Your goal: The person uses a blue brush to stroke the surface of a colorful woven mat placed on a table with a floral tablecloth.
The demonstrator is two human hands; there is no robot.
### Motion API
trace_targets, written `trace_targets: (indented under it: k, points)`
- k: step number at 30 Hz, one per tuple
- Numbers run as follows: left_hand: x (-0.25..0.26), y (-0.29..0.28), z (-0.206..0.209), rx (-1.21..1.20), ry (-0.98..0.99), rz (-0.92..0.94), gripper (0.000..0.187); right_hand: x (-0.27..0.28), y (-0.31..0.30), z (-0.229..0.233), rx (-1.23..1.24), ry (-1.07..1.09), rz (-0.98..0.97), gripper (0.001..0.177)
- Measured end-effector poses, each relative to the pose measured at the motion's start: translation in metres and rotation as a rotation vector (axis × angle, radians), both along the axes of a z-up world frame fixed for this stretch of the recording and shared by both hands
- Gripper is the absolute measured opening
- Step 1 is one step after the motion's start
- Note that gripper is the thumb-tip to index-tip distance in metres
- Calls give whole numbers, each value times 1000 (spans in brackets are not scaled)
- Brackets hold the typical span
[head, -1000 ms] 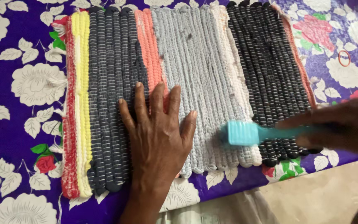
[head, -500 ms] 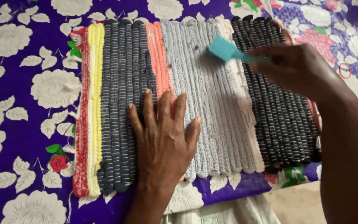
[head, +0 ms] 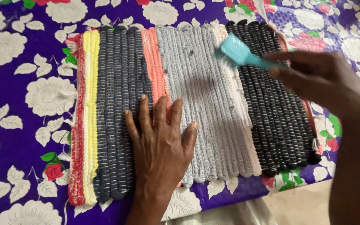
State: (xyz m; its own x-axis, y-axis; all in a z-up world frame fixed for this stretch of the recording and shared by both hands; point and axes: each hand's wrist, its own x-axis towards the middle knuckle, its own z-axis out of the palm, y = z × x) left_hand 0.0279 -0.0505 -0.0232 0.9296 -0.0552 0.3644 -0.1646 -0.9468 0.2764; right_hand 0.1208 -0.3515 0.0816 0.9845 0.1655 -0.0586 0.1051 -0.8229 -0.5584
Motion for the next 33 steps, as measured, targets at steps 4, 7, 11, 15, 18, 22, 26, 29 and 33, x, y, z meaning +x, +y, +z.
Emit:
trace_targets:
  k: [4, 7, 11, 15, 18, 22, 26, 29, 33]
  points:
    - [-1, 0, -1, -6, 13, 2, 61, 47, 41, -7, 51, -113, -110, 38]
    - [-1, 0, -1, 0, 22, 2, 61, 66, 54, -16, 46, -184, -111, 37]
    - [-1, 0, 2, -12, 17, -1, 61, 40, 40, -23, 44, -89, -87, 39]
    - [-2, 0, 1, -10, 10, 1, 61, -11, 4, -27, 15, 24, -37, 44]
    - [-1, 0, 2, -1, 5, 1, 61, -51, -26, -29, -129, 257, -117, 42]
    - [-2, 0, 2, -6, -3, -3, 61, -92, -65, -27, -342, 456, -36, 48]
    - [-3, -1, 2, -12, 11, 0, 61, -95, -94, -29, -35, 354, 278, 45]
    - [0, 0, 0, 10, 15, 1, 61, -62, -82, -28, -224, 342, -30, 41]
    - [0, 0, -1, 20, 11, 0, 62, -9, -30, -16, 72, 37, 34, 47]
